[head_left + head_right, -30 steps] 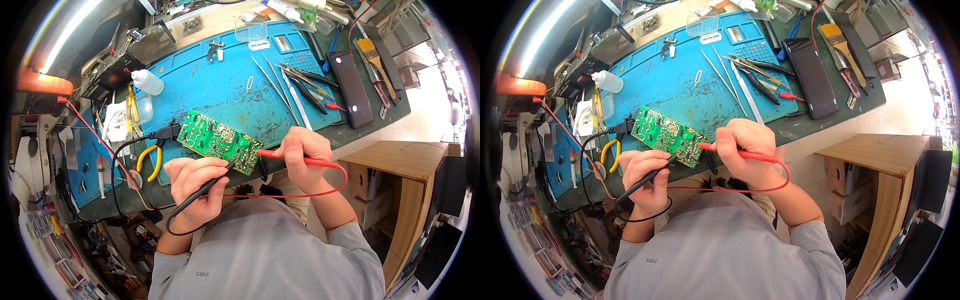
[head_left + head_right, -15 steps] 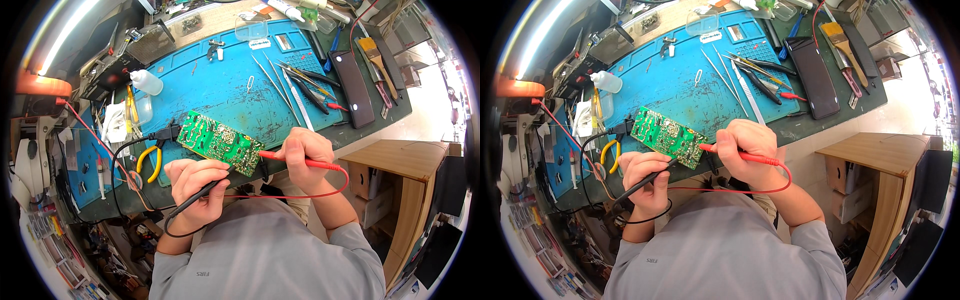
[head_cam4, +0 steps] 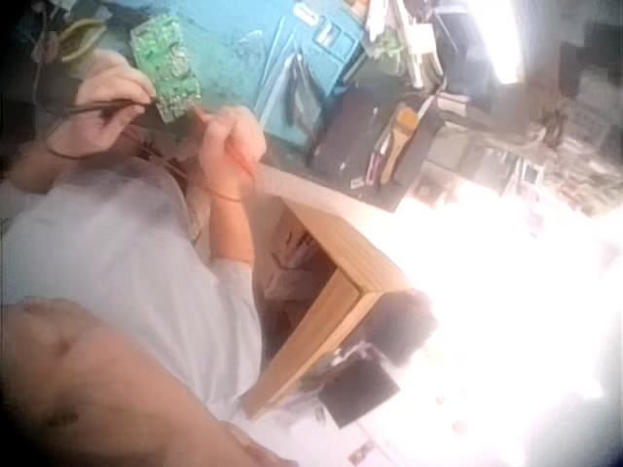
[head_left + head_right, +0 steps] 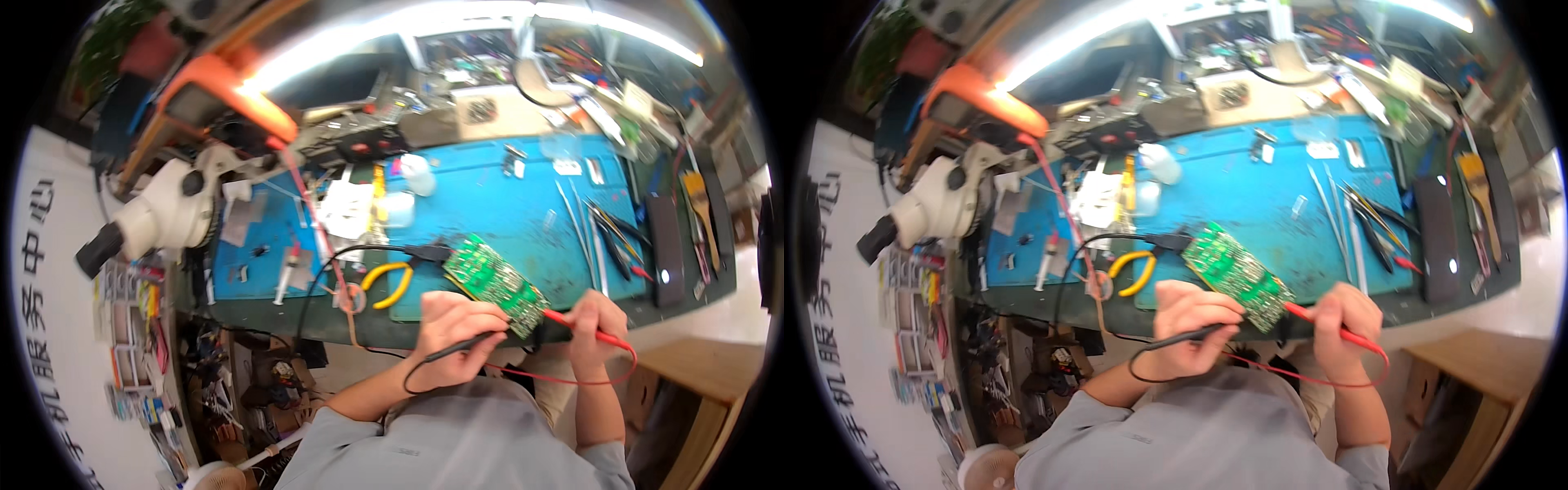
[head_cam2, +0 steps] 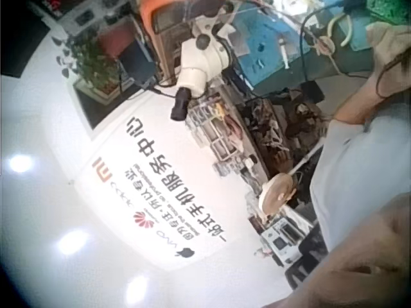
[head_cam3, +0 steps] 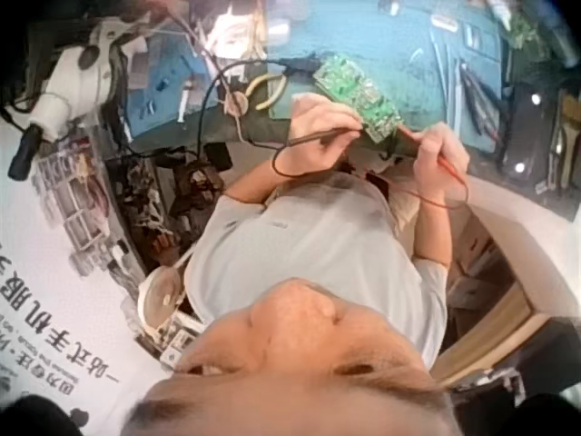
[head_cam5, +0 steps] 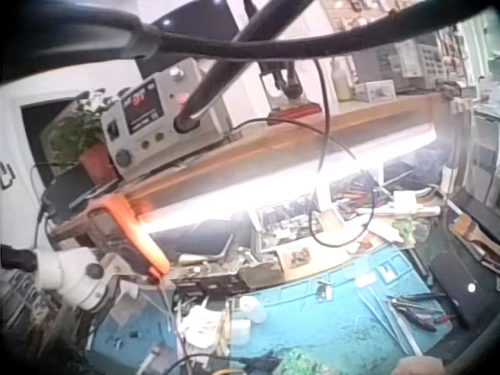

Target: The person uses multimeter probes to test various points on a green circuit board. They then flip the board over and test the internal components of a small yellow device. The person works at a cluttered workbench with various tools and equipment visible.

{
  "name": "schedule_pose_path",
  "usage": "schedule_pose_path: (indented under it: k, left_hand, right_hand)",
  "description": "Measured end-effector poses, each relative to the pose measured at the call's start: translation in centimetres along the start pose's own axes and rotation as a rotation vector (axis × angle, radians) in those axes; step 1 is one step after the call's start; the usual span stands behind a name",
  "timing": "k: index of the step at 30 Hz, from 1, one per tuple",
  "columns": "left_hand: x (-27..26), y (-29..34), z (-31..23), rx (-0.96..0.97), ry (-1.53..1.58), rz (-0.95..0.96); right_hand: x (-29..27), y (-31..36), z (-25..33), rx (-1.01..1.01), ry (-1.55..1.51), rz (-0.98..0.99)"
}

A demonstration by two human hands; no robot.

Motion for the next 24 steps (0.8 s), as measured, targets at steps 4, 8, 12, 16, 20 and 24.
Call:
schedule_pose_path:
  k: [4,8,12,16,20,24]
  left_hand:
    - [0.2,0.5,0.0,0.020,0.009,-0.040]
    - [0.2,0.6,0.0,0.025,0.016,-0.050]
    - [0.3,0.7,0.0,0.019,0.018,-0.050]
    - [0.2,0.6,-0.1,0.024,0.010,-0.058]
    - [0.2,0.3,-0.2,0.030,0.003,-0.055]
    - [0.3,0.1,0.2,0.051,0.003,-0.040]
  right_hand:
    - [-0.1,0.5,-0.6,0.048,-0.003,0.003]
    - [0.1,0.4,-0.5,-0.011,-0.012,-0.018]
    - [0.2,0.3,-0.4,-0.009,-0.021,-0.020]
    - [0.3,0.4,-0.6,0.023,-0.053,-0.022]
    - [0.1,0.2,-0.5,-0.020,-0.026,-0.010]
    - [0.1,-0.3,0.6,0.031,0.025,0.018]
Point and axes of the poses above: each hand's wrist, its own y-axis away from the middle knuckle, its own x-axis out of the palm, z = x × y, the point moved 3 cm from there along -y, towards the middle knuckle, and after that the axes turned 7 degrees about y, right-handed, at the moved point
